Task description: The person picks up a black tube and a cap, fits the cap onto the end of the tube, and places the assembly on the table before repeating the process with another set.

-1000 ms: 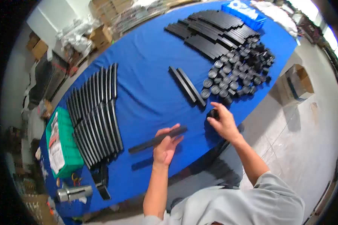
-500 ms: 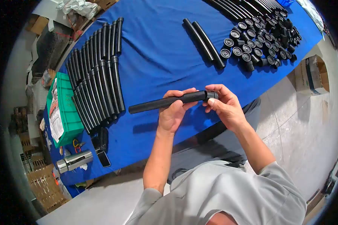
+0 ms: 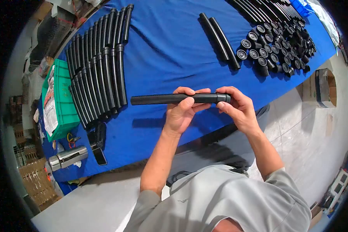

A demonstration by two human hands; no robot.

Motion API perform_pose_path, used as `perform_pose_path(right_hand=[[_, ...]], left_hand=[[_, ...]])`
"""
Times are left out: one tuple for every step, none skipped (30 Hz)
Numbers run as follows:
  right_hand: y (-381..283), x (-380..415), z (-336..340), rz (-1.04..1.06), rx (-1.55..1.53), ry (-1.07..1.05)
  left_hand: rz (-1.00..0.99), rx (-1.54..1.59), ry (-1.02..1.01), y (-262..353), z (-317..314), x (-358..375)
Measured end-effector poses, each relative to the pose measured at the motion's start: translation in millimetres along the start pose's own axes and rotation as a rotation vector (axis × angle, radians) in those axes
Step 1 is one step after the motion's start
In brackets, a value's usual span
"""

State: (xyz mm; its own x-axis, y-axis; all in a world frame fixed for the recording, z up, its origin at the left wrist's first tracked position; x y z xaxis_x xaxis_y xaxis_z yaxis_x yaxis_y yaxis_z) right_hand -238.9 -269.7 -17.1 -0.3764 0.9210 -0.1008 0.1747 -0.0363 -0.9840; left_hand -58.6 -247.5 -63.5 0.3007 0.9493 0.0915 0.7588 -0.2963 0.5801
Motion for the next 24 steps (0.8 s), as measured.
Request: perform_pose_path(right_hand=[[0, 0, -1, 0.004, 0.016, -0.007], [-1, -1, -2, 0.006, 0.032, -0.015], [-1, -1, -2, 0.010, 0.043, -0.012], [0, -2, -2, 0.016, 0.052, -0.012], [0, -3, -2, 0.024, 0.061, -0.012], [-1, -5, -2, 0.032, 0.091, -0.022], [-1, -5, -2, 0.040, 0.120, -0.029], [-1, -5, -2, 0.046, 0.150, -0.035], [1, -5, -1, 0.039, 0.144, -0.031], [4, -5, -1, 0.034, 0.137, -0.026], [6, -6, -1, 0.029, 0.130, -0.022], [6, -6, -2, 0.039, 0.129, -0.014], [6, -6, -3, 0.049, 0.127, -0.006], [6, -8, -4, 0.063, 0.125, 0.003], [4, -9, -5, 0.092, 0.154, -0.003], [2, -11, -5, 0.124, 0.182, -0.010], [0, -13, -6, 0.156, 0.209, -0.015], [-1, -13, -7, 0.160, 0.233, -0.030], [-2, -13, -6, 0.163, 0.260, -0.043], [-3, -12, -5, 0.163, 0.288, -0.061], [-2, -11, -3, 0.157, 0.284, -0.059], [0, -10, -1, 0.152, 0.279, -0.056], [2, -9, -1, 0.148, 0.274, -0.054], [6, -8, -1, 0.115, 0.221, -0.040]], left_hand=[[0.010, 0.018, 0.010, 0, 1, 0], [0.019, 0.036, 0.022, -1, 3, 0], [0.028, 0.054, 0.034, -1, 4, 1], [0.023, 0.054, 0.043, -1, 4, 1], [0.018, 0.053, 0.052, -2, 4, 1], [0.013, 0.051, 0.059, -2, 4, 0], [0.010, 0.043, 0.070, -1, 5, 0], [0.008, 0.036, 0.082, -2, 5, -1], [0.007, 0.030, 0.093, -2, 5, -1], [0.012, 0.036, 0.098, -2, 6, -1], [0.017, 0.042, 0.104, -2, 7, -1], [0.021, 0.047, 0.111, -3, 8, -1], [0.012, 0.074, 0.120, -4, 8, 0], [0.003, 0.098, 0.127, -5, 8, -1], [-0.006, 0.122, 0.134, -5, 8, -1], [-0.010, 0.112, 0.142, -4, 7, 0], [-0.012, 0.101, 0.150, -3, 6, 1], [-0.012, 0.087, 0.156, -1, 5, 1], [-0.005, 0.079, 0.156, -1, 4, 0], [0.000, 0.076, 0.160, -2, 4, 0], [0.005, 0.075, 0.166, -4, 4, 0], [0.014, 0.072, 0.166, -6, 5, 0], [0.021, 0.068, 0.166, -6, 5, -1], [0.028, 0.062, 0.165, -6, 6, -1]])
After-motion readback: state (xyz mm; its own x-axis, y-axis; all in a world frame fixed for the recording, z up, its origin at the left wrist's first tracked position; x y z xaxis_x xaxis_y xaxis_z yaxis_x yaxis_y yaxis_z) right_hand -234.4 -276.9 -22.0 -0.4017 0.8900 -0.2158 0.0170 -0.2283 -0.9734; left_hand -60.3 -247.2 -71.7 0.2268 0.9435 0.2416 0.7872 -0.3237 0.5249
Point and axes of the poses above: each hand's wrist, its own x-axis away from the middle knuckle, its own z-axis out of the back of the hand, y = z × x, the point moved 6 cm from there along -x, towards the middle knuckle, and after that the axes turned 11 degrees about z, right-handed, at the moved point
